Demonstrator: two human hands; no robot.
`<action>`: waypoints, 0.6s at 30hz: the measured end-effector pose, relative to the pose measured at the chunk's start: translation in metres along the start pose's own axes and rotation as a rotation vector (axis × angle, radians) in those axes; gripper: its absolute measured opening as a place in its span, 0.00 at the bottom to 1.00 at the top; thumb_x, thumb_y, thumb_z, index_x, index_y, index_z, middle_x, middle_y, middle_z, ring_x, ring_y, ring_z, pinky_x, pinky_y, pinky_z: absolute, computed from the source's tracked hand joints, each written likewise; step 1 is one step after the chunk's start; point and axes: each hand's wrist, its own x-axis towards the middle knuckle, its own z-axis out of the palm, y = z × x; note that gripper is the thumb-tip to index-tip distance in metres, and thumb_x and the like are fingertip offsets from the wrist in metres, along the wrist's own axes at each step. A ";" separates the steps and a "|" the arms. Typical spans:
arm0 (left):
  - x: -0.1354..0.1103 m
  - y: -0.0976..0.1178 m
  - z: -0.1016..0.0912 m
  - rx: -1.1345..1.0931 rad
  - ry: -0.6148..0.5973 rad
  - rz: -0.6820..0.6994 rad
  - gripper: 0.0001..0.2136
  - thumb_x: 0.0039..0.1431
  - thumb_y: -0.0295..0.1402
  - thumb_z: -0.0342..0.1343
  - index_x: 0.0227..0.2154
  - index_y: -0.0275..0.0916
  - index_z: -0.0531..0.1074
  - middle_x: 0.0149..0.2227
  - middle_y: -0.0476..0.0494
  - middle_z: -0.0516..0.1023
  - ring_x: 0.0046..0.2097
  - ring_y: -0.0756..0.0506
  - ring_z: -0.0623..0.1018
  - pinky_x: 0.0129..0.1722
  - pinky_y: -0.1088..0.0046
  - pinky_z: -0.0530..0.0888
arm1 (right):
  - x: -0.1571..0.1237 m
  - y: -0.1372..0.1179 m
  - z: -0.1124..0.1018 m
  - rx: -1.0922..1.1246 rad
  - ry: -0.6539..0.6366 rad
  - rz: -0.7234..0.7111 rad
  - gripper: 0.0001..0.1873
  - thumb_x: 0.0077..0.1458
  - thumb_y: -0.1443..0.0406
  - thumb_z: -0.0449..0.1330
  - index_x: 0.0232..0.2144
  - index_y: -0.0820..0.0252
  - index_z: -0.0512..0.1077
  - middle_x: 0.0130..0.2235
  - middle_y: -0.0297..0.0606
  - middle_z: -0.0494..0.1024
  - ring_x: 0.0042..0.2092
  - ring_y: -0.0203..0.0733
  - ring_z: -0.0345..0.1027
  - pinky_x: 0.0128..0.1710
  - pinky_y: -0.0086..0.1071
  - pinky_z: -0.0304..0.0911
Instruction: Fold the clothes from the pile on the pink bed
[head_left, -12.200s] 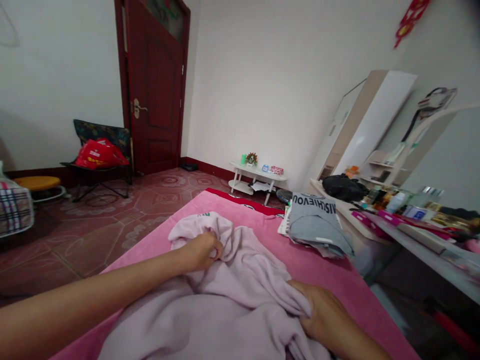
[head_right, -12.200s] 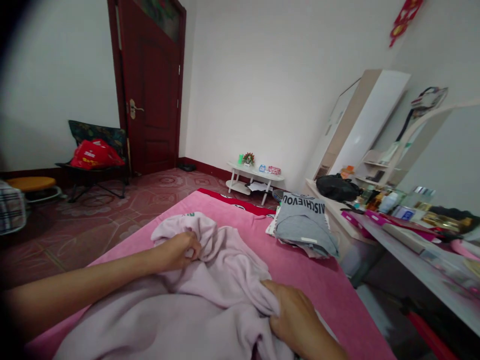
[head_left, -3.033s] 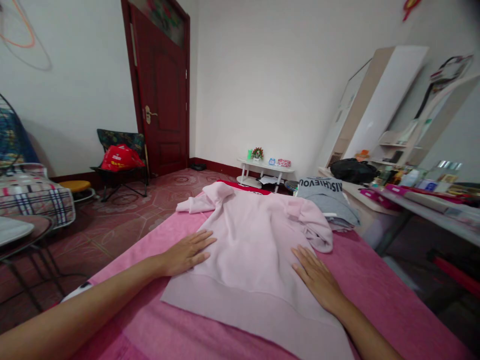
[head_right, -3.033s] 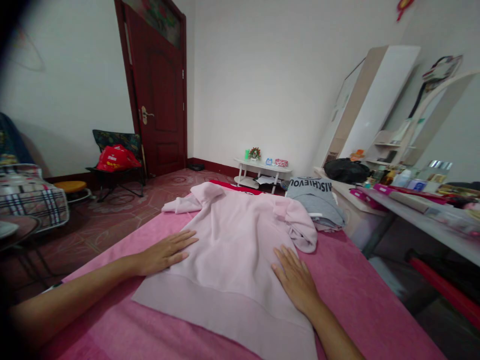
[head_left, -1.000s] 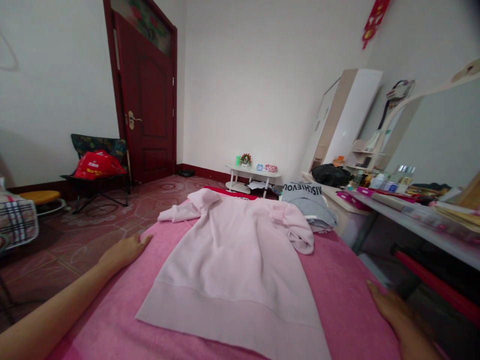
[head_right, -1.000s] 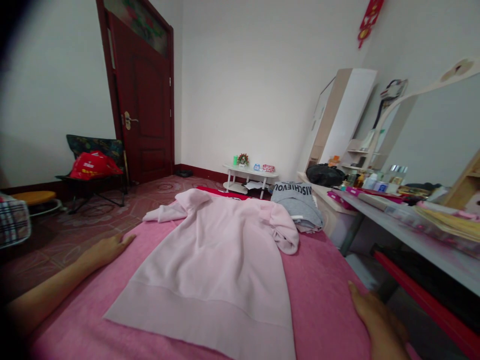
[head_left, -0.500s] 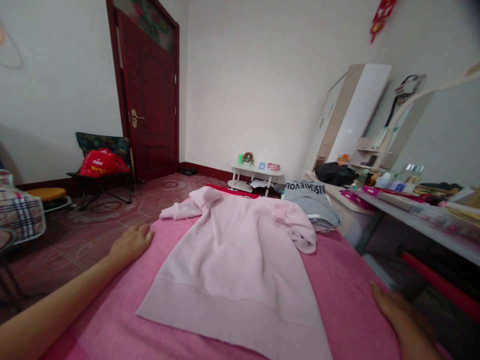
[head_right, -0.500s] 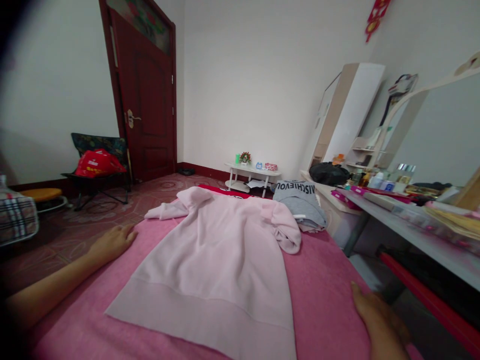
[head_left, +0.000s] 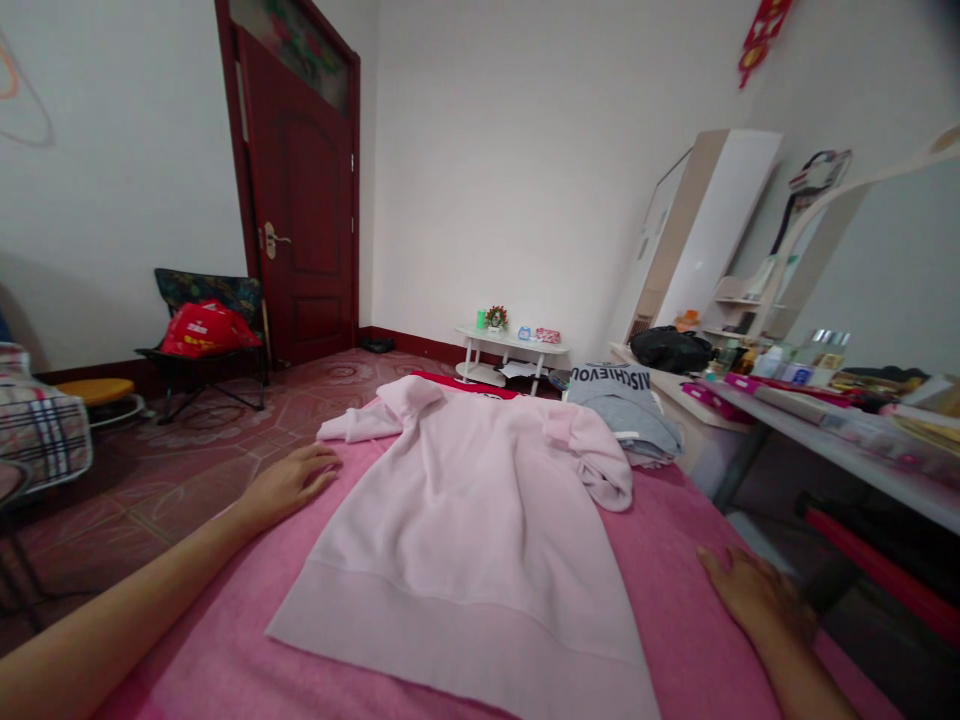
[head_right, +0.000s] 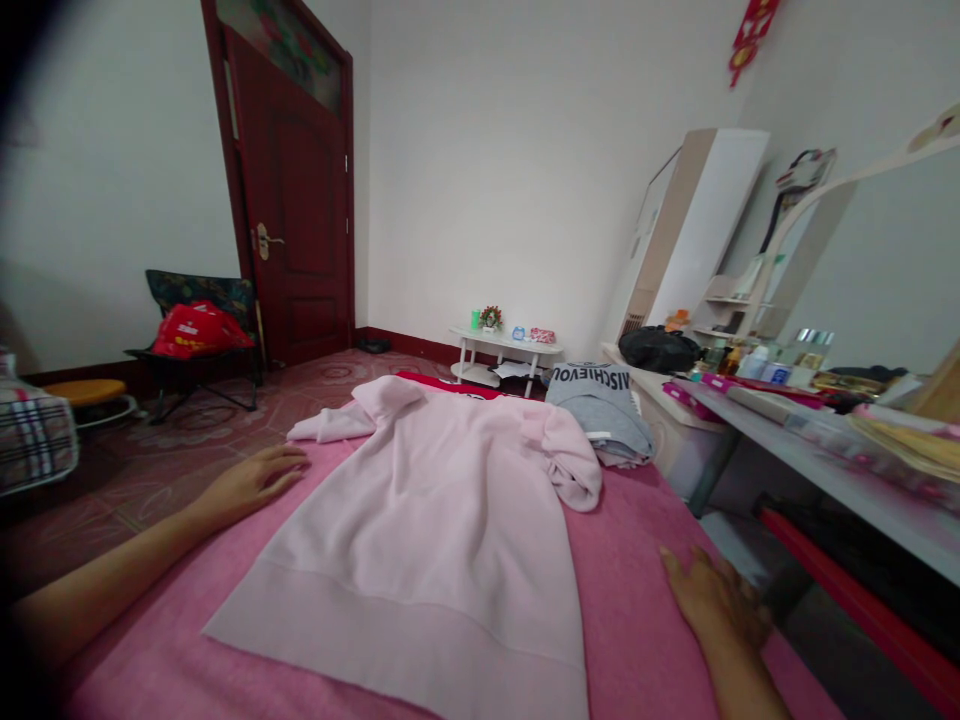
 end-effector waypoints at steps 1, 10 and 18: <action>0.001 -0.002 0.002 -0.006 -0.022 0.023 0.27 0.62 0.52 0.40 0.52 0.42 0.73 0.56 0.46 0.72 0.60 0.41 0.66 0.62 0.65 0.59 | -0.001 -0.009 -0.001 -0.014 -0.015 -0.008 0.39 0.54 0.44 0.41 0.52 0.64 0.71 0.51 0.62 0.72 0.54 0.66 0.65 0.49 0.58 0.60; 0.014 -0.023 0.024 0.094 -0.112 0.080 0.28 0.65 0.47 0.35 0.63 0.42 0.58 0.65 0.46 0.58 0.66 0.41 0.56 0.65 0.61 0.52 | -0.006 -0.027 -0.006 -0.083 -0.045 -0.063 0.35 0.58 0.50 0.39 0.55 0.66 0.67 0.55 0.52 0.71 0.56 0.57 0.64 0.54 0.50 0.59; 0.034 -0.006 0.034 0.187 -0.081 -0.155 0.29 0.64 0.48 0.36 0.62 0.40 0.59 0.63 0.37 0.60 0.63 0.37 0.61 0.62 0.56 0.55 | -0.004 -0.027 -0.016 -0.034 -0.076 -0.001 0.34 0.58 0.50 0.40 0.55 0.66 0.67 0.56 0.52 0.69 0.56 0.58 0.63 0.55 0.50 0.59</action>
